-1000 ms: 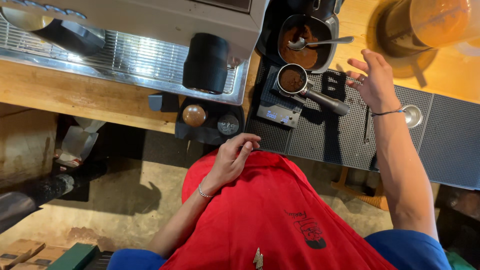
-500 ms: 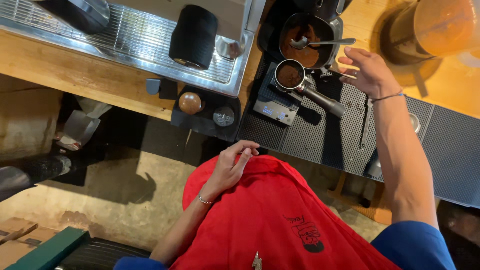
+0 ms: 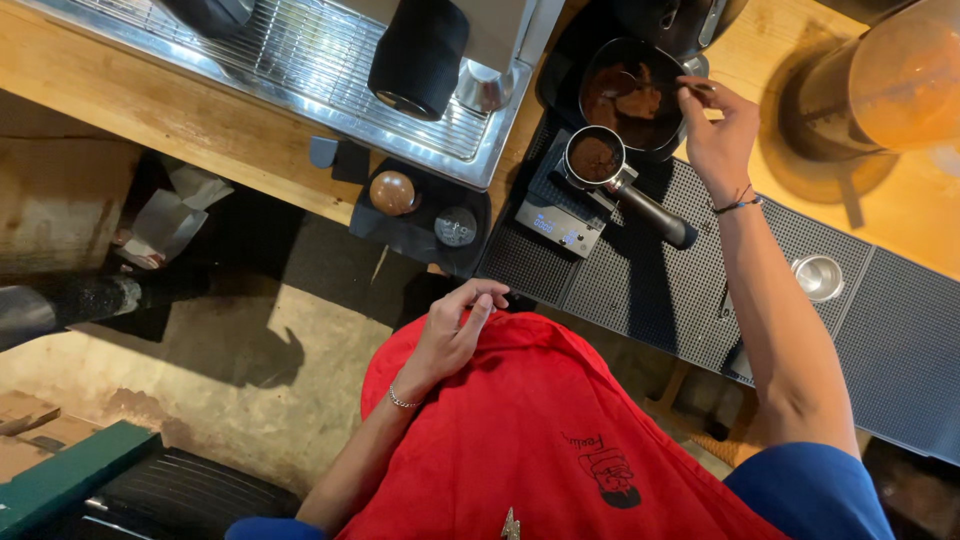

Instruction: The person prepares espresso by dosing coffee grounds into a portafilter, tamping the grounds with a tamper, and inserting the portafilter into the espresso machine. The person repeats this process multiple times, cleaning the portafilter with a cloth between cycles.

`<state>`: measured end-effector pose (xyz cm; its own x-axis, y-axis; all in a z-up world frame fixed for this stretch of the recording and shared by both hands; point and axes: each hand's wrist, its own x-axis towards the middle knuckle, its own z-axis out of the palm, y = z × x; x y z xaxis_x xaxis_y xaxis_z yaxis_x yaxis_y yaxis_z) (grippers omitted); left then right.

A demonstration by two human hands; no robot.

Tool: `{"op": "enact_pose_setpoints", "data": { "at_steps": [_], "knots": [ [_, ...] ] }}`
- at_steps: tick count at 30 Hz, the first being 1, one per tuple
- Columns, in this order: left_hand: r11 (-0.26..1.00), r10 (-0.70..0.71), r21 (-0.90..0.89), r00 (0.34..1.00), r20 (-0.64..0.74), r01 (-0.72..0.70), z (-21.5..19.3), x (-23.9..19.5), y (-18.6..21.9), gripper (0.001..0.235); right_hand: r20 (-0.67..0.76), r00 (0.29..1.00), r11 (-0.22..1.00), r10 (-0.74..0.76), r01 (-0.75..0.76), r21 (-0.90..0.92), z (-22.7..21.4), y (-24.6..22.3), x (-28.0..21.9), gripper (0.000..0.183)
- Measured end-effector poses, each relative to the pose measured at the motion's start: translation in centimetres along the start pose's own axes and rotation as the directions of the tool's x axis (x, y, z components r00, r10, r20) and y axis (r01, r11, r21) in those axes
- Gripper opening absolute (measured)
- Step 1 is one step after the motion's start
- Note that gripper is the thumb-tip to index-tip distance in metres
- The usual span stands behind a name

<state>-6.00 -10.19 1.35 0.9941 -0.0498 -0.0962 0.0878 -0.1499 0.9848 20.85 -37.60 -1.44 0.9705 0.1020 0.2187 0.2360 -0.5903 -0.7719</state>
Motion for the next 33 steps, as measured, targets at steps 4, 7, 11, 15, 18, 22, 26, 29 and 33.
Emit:
{"op": "enact_pose_setpoints", "data": {
  "at_steps": [4, 7, 11, 15, 18, 22, 26, 29, 33],
  "knots": [
    [1.000, 0.003, 0.017, 1.000, 0.013, -0.003, 0.0, 0.3, 0.0, 0.028, -0.020, 0.992, 0.988, -0.127, 0.125, -0.089, 0.1, 0.0, -0.4, 0.015],
    [1.000, 0.014, 0.012, 0.999, 0.035, -0.014, -0.1, 0.8, 0.1, 0.028, -0.079, 0.989, 0.990, -0.124, 0.118, -0.077, 0.6, 1.1, 0.1, 0.012],
    [1.000, 0.020, 0.006, 0.998, 0.061, -0.020, -0.3, 1.1, 0.2, 0.028, -0.157, 0.985, 0.990, 0.075, -0.054, 0.134, 1.0, 1.5, 0.4, 0.010],
    [0.999, 0.035, 0.018, 0.997, 0.066, -0.036, -0.8, 1.4, 0.3, 0.028, -0.133, 0.904, 0.896, 0.407, -0.366, 0.251, 0.3, 0.6, 0.3, 0.011],
    [1.000, 0.025, 0.012, 0.997, 0.067, -0.026, -0.9, 1.8, 0.2, 0.026, -0.092, 0.895, 0.851, 0.436, -0.377, 0.367, -1.2, 0.1, -0.5, 0.014],
    [0.999, 0.043, 0.016, 0.996, 0.083, -0.045, -1.1, 2.5, 0.0, 0.026, -0.039, 0.868, 0.771, 0.495, -0.419, 0.480, -3.8, -2.7, -2.5, 0.010],
    [0.998, 0.060, 0.023, 0.991, 0.117, -0.063, -1.2, 3.1, -0.3, 0.026, -0.004, 0.973, 0.875, 0.232, -0.207, 0.438, -5.8, -5.0, -5.4, 0.014],
    [0.998, 0.060, 0.016, 0.988, 0.142, -0.063, -1.4, 3.7, 0.0, 0.028, 0.031, 0.999, 0.925, 0.032, -0.042, 0.377, -6.3, -5.1, -6.8, 0.011],
    [0.996, 0.078, 0.017, 0.983, 0.164, -0.082, -1.5, 4.1, 0.3, 0.028, 0.027, 0.998, 0.948, -0.057, 0.046, 0.315, -6.8, -4.8, -6.8, 0.009]
  ]
}}
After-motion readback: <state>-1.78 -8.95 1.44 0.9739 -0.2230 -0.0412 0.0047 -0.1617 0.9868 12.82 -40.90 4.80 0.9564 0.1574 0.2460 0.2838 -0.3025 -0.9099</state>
